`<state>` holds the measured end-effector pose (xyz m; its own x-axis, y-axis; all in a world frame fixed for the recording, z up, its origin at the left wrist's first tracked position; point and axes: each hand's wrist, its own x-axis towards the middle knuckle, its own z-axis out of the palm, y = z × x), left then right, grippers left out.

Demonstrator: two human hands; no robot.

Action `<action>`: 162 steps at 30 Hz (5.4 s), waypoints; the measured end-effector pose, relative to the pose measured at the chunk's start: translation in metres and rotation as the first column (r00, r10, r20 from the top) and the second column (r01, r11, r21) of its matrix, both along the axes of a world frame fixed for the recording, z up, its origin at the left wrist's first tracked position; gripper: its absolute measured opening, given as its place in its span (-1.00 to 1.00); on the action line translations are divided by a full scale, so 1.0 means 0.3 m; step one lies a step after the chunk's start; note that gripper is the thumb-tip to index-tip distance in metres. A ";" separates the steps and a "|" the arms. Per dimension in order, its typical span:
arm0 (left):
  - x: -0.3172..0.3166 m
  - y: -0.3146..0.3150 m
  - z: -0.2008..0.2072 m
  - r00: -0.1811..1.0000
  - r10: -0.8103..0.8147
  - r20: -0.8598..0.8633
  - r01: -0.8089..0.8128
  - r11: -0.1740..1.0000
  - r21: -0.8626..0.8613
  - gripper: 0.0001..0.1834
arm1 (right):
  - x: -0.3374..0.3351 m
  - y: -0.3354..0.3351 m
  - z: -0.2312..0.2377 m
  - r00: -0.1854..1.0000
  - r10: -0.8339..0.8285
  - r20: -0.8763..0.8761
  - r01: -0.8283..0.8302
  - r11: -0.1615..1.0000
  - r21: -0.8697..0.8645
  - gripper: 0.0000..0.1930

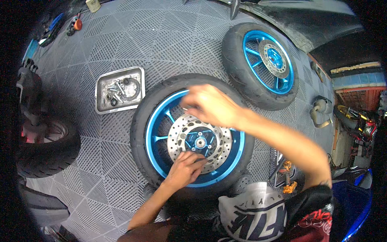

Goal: The person places brake discs onto motorcycle wheels and secures them using a power tool. The person picks up brake discs from a tray, aligns them on the hub of the blue wheels, and then uses a power driver to tighten the bolts.

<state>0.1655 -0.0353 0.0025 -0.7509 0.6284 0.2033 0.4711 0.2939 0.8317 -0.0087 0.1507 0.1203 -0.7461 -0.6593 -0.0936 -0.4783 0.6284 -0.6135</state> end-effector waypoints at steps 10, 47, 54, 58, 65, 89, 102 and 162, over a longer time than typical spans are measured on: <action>0.025 0.027 -0.028 0.991 0.122 0.052 -0.122 0.993 -0.010 -0.72 | 0.423 0.275 -0.247 0.818 -0.550 0.170 0.575 0.797 -0.187 -0.79; -0.102 -0.011 -0.062 0.729 0.636 0.251 -0.644 0.763 -0.063 -0.48 | 0.358 0.262 -0.222 0.982 -0.046 -0.184 0.086 0.973 0.213 -0.87; -0.135 -0.011 -0.093 0.723 0.597 0.348 -0.629 0.777 -0.027 -0.57 | 0.368 0.238 -0.248 0.964 0.025 -0.264 0.084 0.915 0.395 -0.89; -0.151 -0.013 -0.102 0.750 0.586 0.306 -0.610 0.792 -0.022 -0.57 | 0.384 0.232 -0.293 0.949 0.002 -0.314 0.123 0.918 0.377 -0.83; -0.153 -0.007 -0.092 0.738 0.590 0.328 -0.614 0.789 -0.038 -0.57 | 0.407 0.205 -0.259 0.925 -0.111 -0.364 0.270 0.865 0.422 -0.66; -0.180 -0.076 -0.025 0.890 0.456 -0.023 -0.453 0.875 -0.169 -0.67 | 0.437 0.134 -0.277 0.905 -0.400 -0.149 0.426 0.835 0.349 -0.46; -0.109 -0.062 -0.165 0.798 0.410 0.443 -0.513 0.847 0.140 -0.25 | 0.350 -0.027 -0.331 0.958 -0.007 -0.286 0.017 0.999 0.034 -0.81; 0.029 -0.179 0.083 0.122 0.049 0.991 0.550 0.828 -0.109 -0.69 | 0.670 0.150 -0.256 0.977 -0.209 -0.029 0.209 0.942 0.262 -0.56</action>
<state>0.1741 -0.0890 0.0275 0.0858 0.5970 -0.7976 -0.4679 0.7309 0.4968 0.1922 0.1956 0.0435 -0.8647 -0.4404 -0.2416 -0.3190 0.8530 -0.4132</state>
